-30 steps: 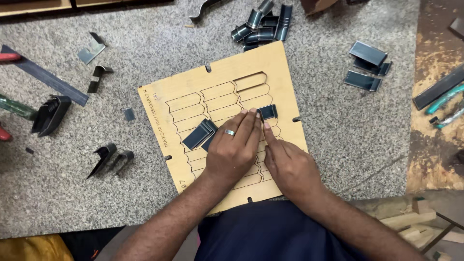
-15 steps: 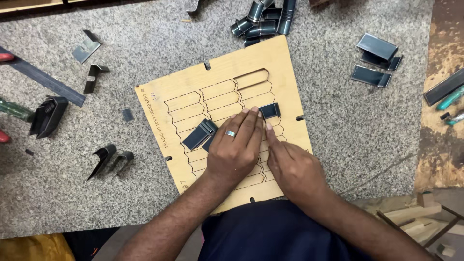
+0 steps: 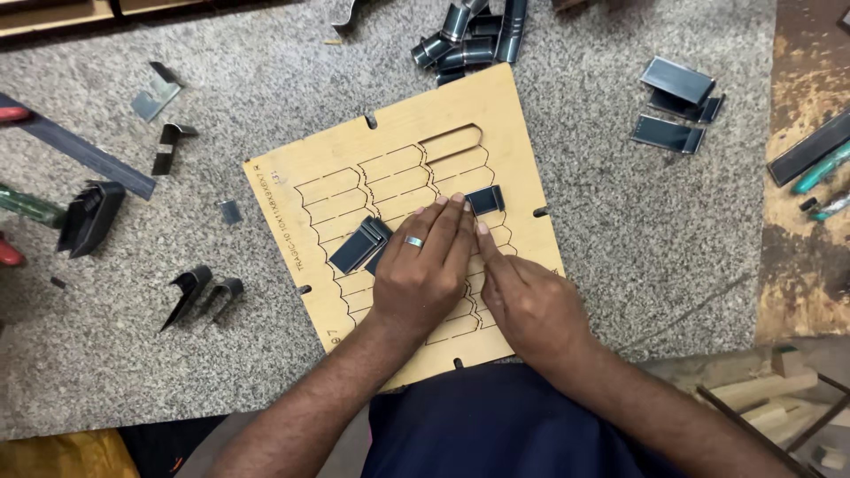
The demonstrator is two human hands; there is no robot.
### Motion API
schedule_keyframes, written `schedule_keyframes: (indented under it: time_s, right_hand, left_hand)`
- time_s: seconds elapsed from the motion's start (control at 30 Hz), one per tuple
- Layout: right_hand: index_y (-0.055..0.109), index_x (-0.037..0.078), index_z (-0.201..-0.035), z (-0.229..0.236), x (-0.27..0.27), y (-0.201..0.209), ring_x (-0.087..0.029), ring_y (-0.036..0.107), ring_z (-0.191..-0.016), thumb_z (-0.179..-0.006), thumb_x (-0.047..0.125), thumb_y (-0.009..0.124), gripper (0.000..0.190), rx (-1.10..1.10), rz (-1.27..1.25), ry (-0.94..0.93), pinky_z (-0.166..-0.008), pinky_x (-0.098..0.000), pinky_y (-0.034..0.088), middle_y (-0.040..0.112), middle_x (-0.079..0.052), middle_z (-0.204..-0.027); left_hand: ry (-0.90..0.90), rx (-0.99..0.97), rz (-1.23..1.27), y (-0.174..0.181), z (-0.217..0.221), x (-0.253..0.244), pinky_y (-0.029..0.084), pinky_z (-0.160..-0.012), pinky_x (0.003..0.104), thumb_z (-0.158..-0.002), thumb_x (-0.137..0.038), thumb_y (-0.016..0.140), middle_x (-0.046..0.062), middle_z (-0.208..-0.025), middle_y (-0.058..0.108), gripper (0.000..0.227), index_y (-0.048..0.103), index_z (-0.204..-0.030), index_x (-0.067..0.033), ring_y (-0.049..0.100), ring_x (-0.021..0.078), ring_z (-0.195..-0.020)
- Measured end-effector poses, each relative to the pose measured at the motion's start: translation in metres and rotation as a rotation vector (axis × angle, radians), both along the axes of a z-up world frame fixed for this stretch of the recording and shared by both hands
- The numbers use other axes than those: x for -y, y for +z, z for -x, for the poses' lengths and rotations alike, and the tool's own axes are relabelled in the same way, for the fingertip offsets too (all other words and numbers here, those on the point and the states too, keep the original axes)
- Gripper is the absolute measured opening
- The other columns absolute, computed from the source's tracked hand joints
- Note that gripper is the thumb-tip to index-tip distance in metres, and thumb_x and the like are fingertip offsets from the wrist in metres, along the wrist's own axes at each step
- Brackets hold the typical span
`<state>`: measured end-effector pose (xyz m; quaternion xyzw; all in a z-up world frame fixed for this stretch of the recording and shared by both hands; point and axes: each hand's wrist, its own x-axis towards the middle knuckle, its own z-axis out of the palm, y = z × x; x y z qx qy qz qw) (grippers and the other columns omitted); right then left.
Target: The person arranges small metal pieces on a wooden board with cutouts, then uses a wooden block to press them into place. They repeatedly pick up and place the metal pieces, occasionally using a small tool to adjust them.
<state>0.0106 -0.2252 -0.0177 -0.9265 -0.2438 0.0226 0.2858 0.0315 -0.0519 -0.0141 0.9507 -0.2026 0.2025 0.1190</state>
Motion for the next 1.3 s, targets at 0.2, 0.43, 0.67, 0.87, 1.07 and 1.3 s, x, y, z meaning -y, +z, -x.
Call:
schedule_keyframes:
  time_s: [0.2,0.43,0.67,0.87,1.07,1.3]
  right_hand:
    - [0.061,0.002,-0.139,0.014,0.016,0.014,-0.026,0.067,-0.06,-0.088,0.007,0.072,0.052,-0.144,0.042,-0.033,-0.054,-0.0392,0.057,0.068,-0.012,-0.071]
    - [0.067,0.008,-0.136,0.015,0.074,0.016,-0.02,0.068,-0.056,-0.088,0.01,0.072,0.048,-0.181,-0.052,-0.271,-0.055,-0.0362,0.058,0.072,-0.012,-0.075]
    - [0.066,0.008,-0.145,-0.008,0.127,-0.002,-0.015,0.064,-0.054,-0.094,0.01,0.074,0.052,-0.256,-0.025,-0.44,-0.049,-0.0315,0.052,0.072,-0.009,-0.075]
    - [0.066,0.004,-0.145,0.004,0.141,-0.024,-0.011,0.063,-0.053,-0.097,0.007,0.073,0.048,-0.205,-0.111,-0.465,-0.05,-0.0294,0.05,0.072,-0.009,-0.078]
    - [0.065,0.004,-0.146,-0.004,0.138,-0.025,-0.011,0.065,-0.054,-0.097,0.006,0.073,0.05,-0.22,-0.069,-0.439,-0.05,-0.0275,0.052,0.074,-0.009,-0.079]
    - [0.064,0.005,-0.147,-0.005,0.133,-0.018,-0.011,0.065,-0.053,-0.097,0.006,0.073,0.051,-0.25,-0.065,-0.451,-0.048,-0.0278,0.053,0.073,-0.009,-0.079]
  left_hand:
    - [0.001,-0.046,0.002,0.008,0.001,0.002,0.06,-0.098,0.039,-0.091,-0.004,0.07,0.014,-0.117,0.074,0.022,0.076,-0.112,0.0024,0.072,0.0253,-0.109]
    - [0.152,-0.441,0.021,0.028,-0.026,0.017,0.052,-0.082,0.049,-0.079,0.001,0.063,0.014,-0.102,0.063,0.027,0.062,-0.107,-0.0023,0.064,0.0319,-0.098]
    - [0.133,-0.555,0.334,0.042,-0.011,0.012,0.052,-0.078,0.046,-0.089,-0.004,0.064,0.019,-0.102,0.06,0.013,0.065,-0.1,0.0009,0.062,0.0344,-0.092]
    - [0.586,-0.631,0.759,0.058,0.04,-0.071,0.061,-0.079,0.033,-0.089,-0.008,0.073,0.01,-0.098,0.079,0.019,0.081,-0.106,-0.0098,0.075,0.0208,-0.089]
    - [0.794,-0.656,0.908,0.044,0.048,-0.09,0.06,-0.073,0.03,-0.088,-0.013,0.076,0.007,-0.091,0.08,0.019,0.078,-0.106,-0.0064,0.077,0.0173,-0.078]
    - [0.484,-0.225,0.47,0.04,0.035,-0.077,0.055,-0.08,0.039,-0.089,-0.007,0.078,0.011,-0.095,0.076,0.013,0.079,-0.102,-0.0029,0.068,0.0256,-0.089]
